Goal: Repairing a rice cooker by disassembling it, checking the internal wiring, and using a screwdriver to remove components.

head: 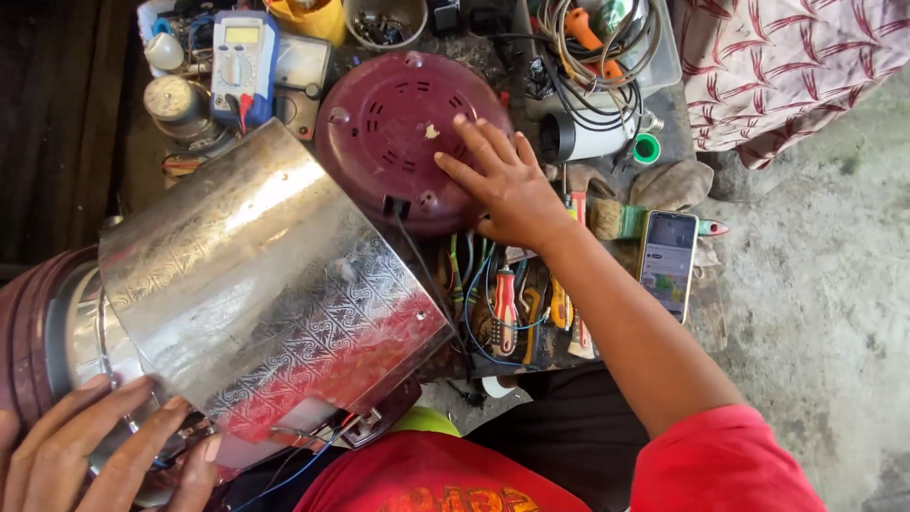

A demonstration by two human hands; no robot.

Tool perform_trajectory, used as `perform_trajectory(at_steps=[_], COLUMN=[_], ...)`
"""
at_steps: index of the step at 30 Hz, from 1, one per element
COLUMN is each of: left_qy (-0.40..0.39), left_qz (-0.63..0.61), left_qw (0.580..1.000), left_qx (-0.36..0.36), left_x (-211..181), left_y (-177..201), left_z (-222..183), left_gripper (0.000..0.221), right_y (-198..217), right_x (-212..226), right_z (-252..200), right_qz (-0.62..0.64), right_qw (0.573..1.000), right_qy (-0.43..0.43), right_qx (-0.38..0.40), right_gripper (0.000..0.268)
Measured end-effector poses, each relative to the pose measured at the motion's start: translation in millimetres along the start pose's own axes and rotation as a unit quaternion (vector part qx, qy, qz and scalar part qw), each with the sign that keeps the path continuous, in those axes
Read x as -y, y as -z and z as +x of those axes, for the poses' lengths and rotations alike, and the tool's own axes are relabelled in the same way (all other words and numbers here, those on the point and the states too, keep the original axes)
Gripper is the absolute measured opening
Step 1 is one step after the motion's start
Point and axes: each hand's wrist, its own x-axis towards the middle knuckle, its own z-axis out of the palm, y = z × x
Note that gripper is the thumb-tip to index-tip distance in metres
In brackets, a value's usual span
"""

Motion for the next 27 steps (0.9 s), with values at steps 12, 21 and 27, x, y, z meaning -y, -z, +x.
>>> perform_trajectory(at_steps=[12, 21, 27], left_qy=[-0.016, -0.043, -0.066], left_qz=[0.004, -0.033, -0.079], left_qw=[1.0, 0.999, 0.995], left_qx=[-0.011, 0.0, 0.002], left_x=[6, 19, 28], left_y=[2, -4, -5], left_z=[-8, -7, 2], left_gripper=[0.036, 0.04, 0.04], right_y=[74, 86, 69], right_x=[-38, -39, -48], right_z=[13, 27, 48], right_qz=[0.027, 0.041, 0.053], right_qw=[0.979, 0.951, 0.944], right_qy=[0.114, 0.12, 0.104], right_qx=[-0.169, -0.282, -0.308], right_gripper=[0.069, 0.056, 0.046])
